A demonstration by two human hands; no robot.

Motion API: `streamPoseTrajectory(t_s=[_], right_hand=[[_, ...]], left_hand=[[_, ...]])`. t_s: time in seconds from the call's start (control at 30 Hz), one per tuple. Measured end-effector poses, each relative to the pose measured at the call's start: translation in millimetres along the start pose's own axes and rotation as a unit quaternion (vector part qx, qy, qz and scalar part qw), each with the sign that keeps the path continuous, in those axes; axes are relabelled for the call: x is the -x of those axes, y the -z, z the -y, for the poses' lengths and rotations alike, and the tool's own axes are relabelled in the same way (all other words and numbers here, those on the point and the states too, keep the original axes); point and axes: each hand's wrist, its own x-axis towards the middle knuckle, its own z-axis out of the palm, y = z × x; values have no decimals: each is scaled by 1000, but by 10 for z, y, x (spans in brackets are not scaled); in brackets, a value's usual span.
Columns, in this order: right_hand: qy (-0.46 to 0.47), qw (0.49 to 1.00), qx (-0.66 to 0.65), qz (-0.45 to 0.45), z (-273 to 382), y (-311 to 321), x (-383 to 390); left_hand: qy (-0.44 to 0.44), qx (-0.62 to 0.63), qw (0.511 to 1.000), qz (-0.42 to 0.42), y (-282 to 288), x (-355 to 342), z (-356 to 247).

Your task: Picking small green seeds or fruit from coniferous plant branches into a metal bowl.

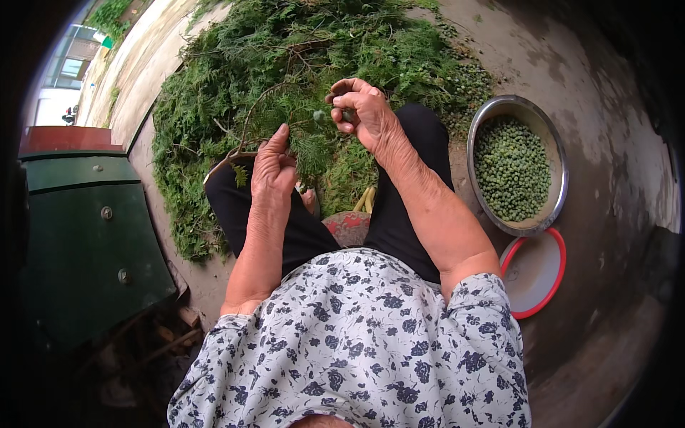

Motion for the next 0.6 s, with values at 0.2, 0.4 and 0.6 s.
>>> streamPoseTrajectory(t_s=[0.2, 0.4, 0.6], right_hand=[[1, 992, 122, -10, -129, -23, 31], [66, 942, 328, -39, -217, -139, 40], [61, 973, 178, -130, -317, -164, 18]], left_hand=[[2, 26, 1000, -16, -13, -47, -9], [-3, 25, 1000, -2, 14, -49, 47], [2, -5, 1000, 6, -102, 21, 80]])
